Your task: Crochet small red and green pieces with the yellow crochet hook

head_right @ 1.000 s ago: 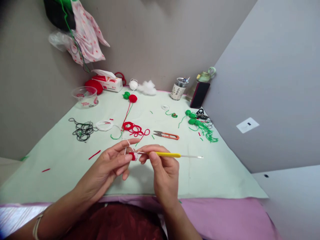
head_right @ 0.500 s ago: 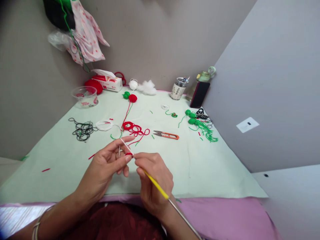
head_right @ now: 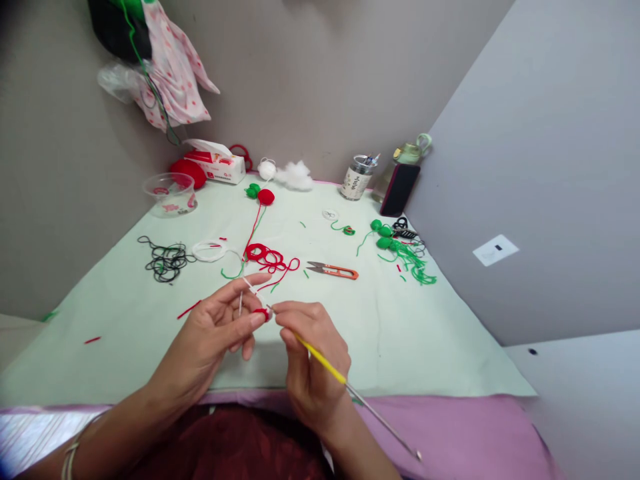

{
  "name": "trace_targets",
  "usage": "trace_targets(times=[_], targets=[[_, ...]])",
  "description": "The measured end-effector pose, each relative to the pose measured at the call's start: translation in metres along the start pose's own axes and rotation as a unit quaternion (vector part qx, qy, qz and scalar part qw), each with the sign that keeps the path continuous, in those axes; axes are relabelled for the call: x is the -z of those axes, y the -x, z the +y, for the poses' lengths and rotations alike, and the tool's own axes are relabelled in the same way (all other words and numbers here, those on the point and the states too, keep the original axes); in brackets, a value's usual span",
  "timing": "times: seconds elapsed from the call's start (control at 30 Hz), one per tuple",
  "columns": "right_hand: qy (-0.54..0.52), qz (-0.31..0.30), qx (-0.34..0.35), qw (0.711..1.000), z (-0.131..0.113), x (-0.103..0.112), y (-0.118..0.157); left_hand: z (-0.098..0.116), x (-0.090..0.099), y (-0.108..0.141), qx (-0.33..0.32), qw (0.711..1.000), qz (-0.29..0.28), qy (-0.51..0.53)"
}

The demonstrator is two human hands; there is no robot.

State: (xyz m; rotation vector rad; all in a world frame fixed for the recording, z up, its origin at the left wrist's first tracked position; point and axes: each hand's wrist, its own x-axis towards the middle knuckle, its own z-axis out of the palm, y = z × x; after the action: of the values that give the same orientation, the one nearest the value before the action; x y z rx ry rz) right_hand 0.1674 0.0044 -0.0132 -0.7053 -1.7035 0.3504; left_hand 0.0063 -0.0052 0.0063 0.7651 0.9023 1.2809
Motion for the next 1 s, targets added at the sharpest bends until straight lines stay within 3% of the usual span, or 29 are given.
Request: trace_targets(times=[0.13,0.27,0.57,0.77,0.83,0.93,1.0], targets=[[-0.060,0.038,-0.059,0.996,-0.003,0.001,-0.001,-0.001,0.002,0.000,-0.003,1.000,-0.007,-0.003],[-0.086,0.015,-0.071,0.994,-0.004,0.004,-0.003,0.000,0.003,0.001,-0.006,1.000,-0.002,-0.012],[0.007,-0.029,0.028,0.999,-0.002,0.005,-0.003,0.004,0.000,0.002,-0.050,0.993,0.033,-0.100],[0.088,-0.052,0.078,0.992,0.000,0.001,0.001,0.000,-0.004,0.004,-0.064,0.991,0.049,-0.102],[0.132,-0.040,0.100,0.985,0.003,0.000,0.007,0.000,-0.005,0.005,-0.037,0.997,0.028,-0.066],[0.172,-0.028,0.129,0.976,0.006,-0.001,0.011,0.004,-0.004,0.004,0.059,0.997,-0.033,0.036],[0.110,-0.006,0.077,0.991,0.005,0.000,0.009,0.008,-0.002,0.002,0.113,0.988,-0.048,0.092]])
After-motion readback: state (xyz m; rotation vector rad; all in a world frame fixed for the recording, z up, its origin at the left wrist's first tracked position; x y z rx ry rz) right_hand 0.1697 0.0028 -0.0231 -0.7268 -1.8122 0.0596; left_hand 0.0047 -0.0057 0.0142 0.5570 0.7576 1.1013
